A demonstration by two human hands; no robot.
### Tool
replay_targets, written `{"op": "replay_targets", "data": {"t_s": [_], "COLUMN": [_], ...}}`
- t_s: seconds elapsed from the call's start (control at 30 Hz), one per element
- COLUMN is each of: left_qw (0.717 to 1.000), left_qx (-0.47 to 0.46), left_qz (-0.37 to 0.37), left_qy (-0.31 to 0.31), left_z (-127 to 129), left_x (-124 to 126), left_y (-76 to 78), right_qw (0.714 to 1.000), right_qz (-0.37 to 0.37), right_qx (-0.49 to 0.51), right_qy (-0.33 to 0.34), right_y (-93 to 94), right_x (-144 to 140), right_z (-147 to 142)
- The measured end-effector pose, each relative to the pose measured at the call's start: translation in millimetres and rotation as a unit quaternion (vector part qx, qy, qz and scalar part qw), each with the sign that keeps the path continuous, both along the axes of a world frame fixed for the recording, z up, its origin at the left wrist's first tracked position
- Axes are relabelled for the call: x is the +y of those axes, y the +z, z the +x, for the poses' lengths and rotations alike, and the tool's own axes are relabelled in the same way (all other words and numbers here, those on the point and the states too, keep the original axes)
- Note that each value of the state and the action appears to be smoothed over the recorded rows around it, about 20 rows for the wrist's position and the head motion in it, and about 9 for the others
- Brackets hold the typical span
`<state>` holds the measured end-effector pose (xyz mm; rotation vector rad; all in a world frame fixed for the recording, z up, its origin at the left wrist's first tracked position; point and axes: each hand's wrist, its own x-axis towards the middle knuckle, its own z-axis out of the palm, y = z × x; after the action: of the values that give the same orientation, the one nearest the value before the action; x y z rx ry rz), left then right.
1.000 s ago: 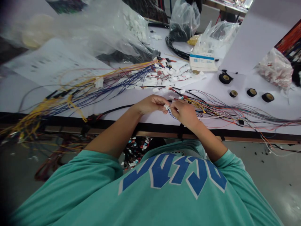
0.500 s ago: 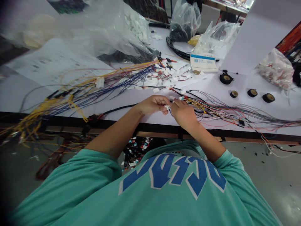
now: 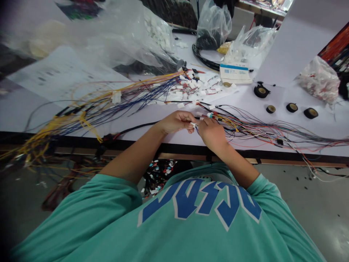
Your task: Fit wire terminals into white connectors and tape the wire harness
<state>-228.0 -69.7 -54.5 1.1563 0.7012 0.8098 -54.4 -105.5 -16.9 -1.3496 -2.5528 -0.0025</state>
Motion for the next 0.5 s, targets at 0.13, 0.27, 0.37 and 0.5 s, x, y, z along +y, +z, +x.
{"op": "replay_targets", "data": {"t_s": [0.13, 0.27, 0.37, 0.5], "left_qw": [1.000, 1.000, 1.000, 1.000], "left_qx": [0.002, 0.004, 0.002, 0.004], "left_qz": [0.015, 0.024, 0.023, 0.021], "left_qy": [-0.010, 0.002, 0.016, 0.014], "left_z": [1, 0, 0, 2], "left_x": [-1, 0, 1, 0], "left_y": [0.8, -1.4, -2.9, -3.1], "right_qw": [0.999, 0.991, 0.983, 0.985], "right_qz": [-0.011, -0.076, -0.097, -0.069], "right_qx": [0.036, 0.108, 0.155, 0.157], "right_qy": [-0.004, 0.003, 0.009, 0.005], "right_y": [-5.6, -5.1, -4.1, -8.7], "right_x": [2, 8, 11, 10], "right_z": [-1, 2, 8, 11]}}
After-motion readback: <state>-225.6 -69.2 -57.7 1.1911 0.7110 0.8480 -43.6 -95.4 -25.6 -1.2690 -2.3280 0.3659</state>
